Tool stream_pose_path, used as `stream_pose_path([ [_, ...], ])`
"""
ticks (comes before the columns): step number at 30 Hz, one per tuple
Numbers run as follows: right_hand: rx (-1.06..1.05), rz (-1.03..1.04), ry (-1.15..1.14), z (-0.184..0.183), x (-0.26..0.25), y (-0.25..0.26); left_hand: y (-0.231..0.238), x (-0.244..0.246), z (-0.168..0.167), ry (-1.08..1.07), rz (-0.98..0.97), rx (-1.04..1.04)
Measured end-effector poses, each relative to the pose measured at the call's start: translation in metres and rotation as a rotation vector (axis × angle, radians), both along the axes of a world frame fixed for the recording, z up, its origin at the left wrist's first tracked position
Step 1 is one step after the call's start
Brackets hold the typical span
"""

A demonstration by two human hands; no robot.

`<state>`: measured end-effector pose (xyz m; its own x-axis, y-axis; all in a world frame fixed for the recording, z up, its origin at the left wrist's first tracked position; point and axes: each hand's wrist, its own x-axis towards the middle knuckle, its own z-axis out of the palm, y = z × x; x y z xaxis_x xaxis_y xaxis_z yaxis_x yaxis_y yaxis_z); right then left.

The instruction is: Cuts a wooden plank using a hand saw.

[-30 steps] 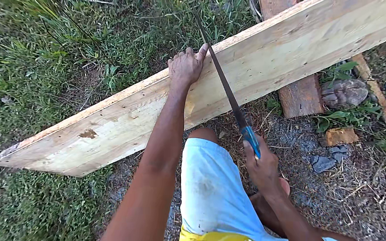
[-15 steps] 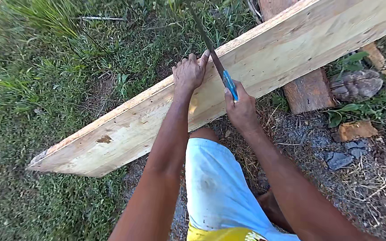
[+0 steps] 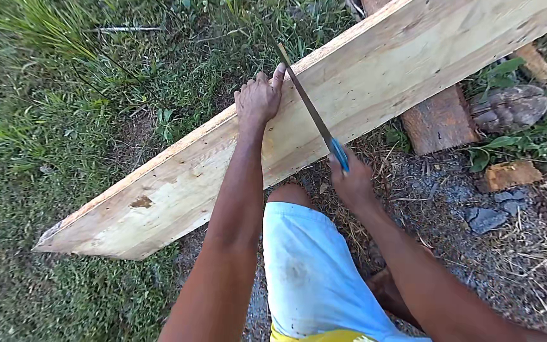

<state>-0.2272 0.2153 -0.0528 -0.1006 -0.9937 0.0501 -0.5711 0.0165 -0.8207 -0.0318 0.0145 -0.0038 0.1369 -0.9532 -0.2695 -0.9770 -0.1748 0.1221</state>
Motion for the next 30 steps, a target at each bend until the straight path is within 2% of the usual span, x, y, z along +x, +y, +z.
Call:
stream_pose_path([
  [2,-0.095,-0.005,-0.093,-0.017,0.028,-0.070,0.000,-0.002,-0.003,0.000,-0.010,-0.004],
  [4,-0.171,0.000,-0.144,-0.025,0.044,-0.097,-0.006,0.003,0.000,-0.007,-0.005,-0.005],
  [8,-0.147,0.029,-0.173,-0.025,0.032,-0.092,-0.003,0.000,-0.004,-0.011,-0.010,-0.005],
  [13,-0.183,0.113,-0.159,0.020,0.021,-0.083,-0.001,-0.001,-0.002,-0.025,0.001,-0.032],
  [16,-0.134,0.086,-0.099,0.037,0.021,-0.077,0.006,-0.003,-0.001,-0.026,-0.015,-0.032],
  [20,0.040,0.074,-0.002,0.040,0.003,-0.019,0.007,0.001,0.001,-0.005,-0.052,-0.038],
  [23,0.071,0.030,0.083,0.031,-0.031,0.059,0.002,0.004,-0.001,0.019,-0.053,-0.013],
  [27,0.078,-0.032,0.113,0.050,-0.072,0.155,-0.001,0.003,-0.003,0.015,-0.048,-0.004],
  [30,0.058,-0.039,0.091,0.053,-0.076,0.168,-0.001,0.001,-0.002,-0.005,-0.034,-0.001],
])
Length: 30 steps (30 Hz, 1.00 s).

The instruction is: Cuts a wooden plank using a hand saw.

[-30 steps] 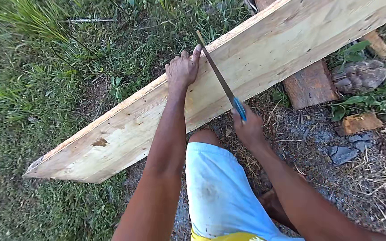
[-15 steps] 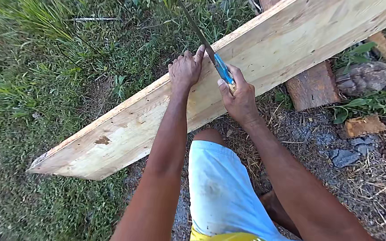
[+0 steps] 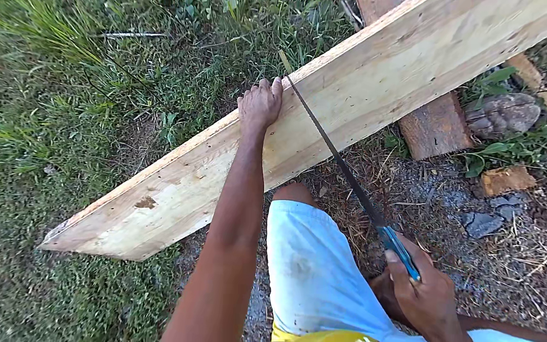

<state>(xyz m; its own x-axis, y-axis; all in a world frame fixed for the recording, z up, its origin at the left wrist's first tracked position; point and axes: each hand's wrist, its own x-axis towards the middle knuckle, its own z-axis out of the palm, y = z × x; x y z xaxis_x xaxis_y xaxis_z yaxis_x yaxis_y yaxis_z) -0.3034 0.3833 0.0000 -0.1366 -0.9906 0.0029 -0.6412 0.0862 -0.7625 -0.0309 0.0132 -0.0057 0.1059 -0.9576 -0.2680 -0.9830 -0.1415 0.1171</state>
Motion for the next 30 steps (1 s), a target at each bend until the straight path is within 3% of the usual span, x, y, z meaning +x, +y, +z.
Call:
stream_pose_path([
  [3,-0.075,0.071,0.040,-0.018,0.032,-0.075,0.001,-0.002,0.001,-0.016,0.003,-0.001],
  [6,-0.134,0.090,-0.068,-0.048,0.079,-0.194,0.009,-0.005,0.001,-0.021,0.013,-0.027],
  [8,-0.177,0.075,-0.134,-0.051,0.100,-0.234,0.009,-0.002,0.004,-0.022,0.008,-0.029],
  [11,-0.093,0.086,-0.132,-0.026,0.087,-0.211,0.007,-0.002,0.003,-0.012,-0.008,-0.012],
  [17,-0.031,0.035,0.027,-0.014,0.020,-0.051,0.001,0.001,-0.002,0.004,-0.012,0.003],
  [20,-0.026,0.010,0.028,-0.004,0.005,-0.011,0.001,-0.002,-0.002,-0.011,-0.009,0.011],
  [22,-0.029,0.017,0.022,-0.008,0.016,-0.036,0.002,-0.004,-0.001,-0.018,-0.004,0.010],
  [27,-0.147,0.033,-0.126,-0.053,0.091,-0.205,0.012,-0.006,-0.002,-0.030,0.008,-0.015],
  [30,-0.109,0.069,-0.158,-0.037,0.094,-0.214,0.011,-0.005,0.000,-0.029,0.000,-0.017],
])
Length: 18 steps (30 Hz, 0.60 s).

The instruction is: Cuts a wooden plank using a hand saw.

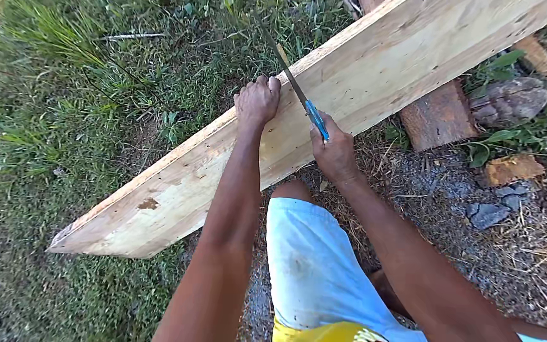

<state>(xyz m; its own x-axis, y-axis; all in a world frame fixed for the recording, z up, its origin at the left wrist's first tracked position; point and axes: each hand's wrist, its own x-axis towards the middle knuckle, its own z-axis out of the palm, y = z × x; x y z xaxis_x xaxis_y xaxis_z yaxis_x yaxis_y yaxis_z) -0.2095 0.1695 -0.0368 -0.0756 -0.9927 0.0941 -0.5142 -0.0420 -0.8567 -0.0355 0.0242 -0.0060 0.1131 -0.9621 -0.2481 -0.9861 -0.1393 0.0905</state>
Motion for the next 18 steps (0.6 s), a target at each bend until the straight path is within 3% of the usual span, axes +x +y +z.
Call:
stream_pose_path([
  [7,0.089,-0.032,0.196,0.024,-0.087,0.169,-0.009,0.004,-0.001,0.009,-0.004,0.012],
  [10,0.073,-0.061,0.197,0.027,-0.095,0.200,-0.004,-0.001,0.002,0.007,0.008,0.015],
  [12,0.041,-0.043,0.179,0.019,-0.075,0.159,0.001,-0.003,0.003,-0.009,0.018,0.007],
  [16,-0.088,-0.033,-0.022,-0.031,-0.001,0.005,0.007,-0.003,0.000,-0.013,0.011,-0.005],
  [18,-0.160,-0.040,-0.093,-0.042,0.016,-0.024,0.001,-0.002,0.003,-0.010,0.005,-0.009],
])
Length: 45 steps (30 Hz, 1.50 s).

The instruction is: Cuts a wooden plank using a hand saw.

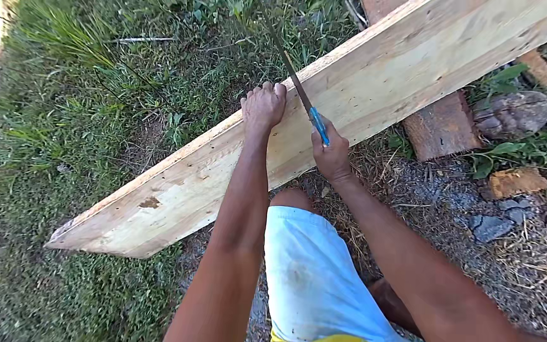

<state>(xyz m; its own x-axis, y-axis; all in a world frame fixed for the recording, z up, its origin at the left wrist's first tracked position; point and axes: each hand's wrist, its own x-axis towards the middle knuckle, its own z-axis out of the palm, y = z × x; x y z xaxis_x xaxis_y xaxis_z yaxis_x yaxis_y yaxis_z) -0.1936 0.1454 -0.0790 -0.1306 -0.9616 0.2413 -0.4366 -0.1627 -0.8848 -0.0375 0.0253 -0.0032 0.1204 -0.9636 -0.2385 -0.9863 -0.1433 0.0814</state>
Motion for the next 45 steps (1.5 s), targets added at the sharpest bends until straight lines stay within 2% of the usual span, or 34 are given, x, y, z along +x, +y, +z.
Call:
stream_pose_path([
  [4,0.020,0.059,-0.020,-0.001,-0.014,0.010,0.006,0.001,0.000,0.033,-0.008,0.027],
  [6,0.014,0.079,-0.016,0.003,-0.021,0.010,-0.001,0.008,0.009,0.146,-0.044,0.088],
  [11,0.047,0.090,-0.003,0.002,-0.022,0.023,-0.017,0.029,0.027,0.800,-0.140,0.360],
  [13,0.061,0.094,-0.006,0.002,-0.021,0.025,-0.016,0.031,0.026,0.934,-0.110,0.397],
  [17,0.079,0.113,-0.016,0.004,-0.023,0.027,-0.022,0.032,0.022,0.781,-0.171,0.353],
  [21,0.094,0.112,0.008,0.001,-0.030,0.037,-0.021,0.015,0.021,0.548,-0.096,0.445],
  [23,0.111,0.114,0.010,-0.001,-0.031,0.042,-0.016,0.014,0.022,0.586,-0.108,0.460],
  [28,0.149,0.119,-0.012,0.000,-0.030,0.041,-0.014,0.034,0.010,1.021,-0.220,0.285],
  [31,0.144,0.118,-0.004,0.002,-0.030,0.036,-0.011,0.045,0.003,1.253,-0.164,0.063],
  [33,0.164,0.123,0.011,0.010,-0.030,0.032,-0.006,0.054,0.005,1.104,-0.157,-0.027],
  [36,0.164,0.116,0.037,0.037,-0.029,0.030,0.007,0.052,0.015,0.586,-0.227,0.101],
  [40,0.161,0.090,0.098,0.084,-0.027,0.029,0.012,0.028,0.013,0.155,-0.220,0.157],
  [43,0.211,0.067,0.165,0.092,-0.031,0.038,0.012,0.022,0.008,0.070,-0.195,0.137],
  [45,0.228,0.053,0.218,0.085,-0.040,0.064,0.009,0.025,0.007,0.072,-0.185,0.144],
])
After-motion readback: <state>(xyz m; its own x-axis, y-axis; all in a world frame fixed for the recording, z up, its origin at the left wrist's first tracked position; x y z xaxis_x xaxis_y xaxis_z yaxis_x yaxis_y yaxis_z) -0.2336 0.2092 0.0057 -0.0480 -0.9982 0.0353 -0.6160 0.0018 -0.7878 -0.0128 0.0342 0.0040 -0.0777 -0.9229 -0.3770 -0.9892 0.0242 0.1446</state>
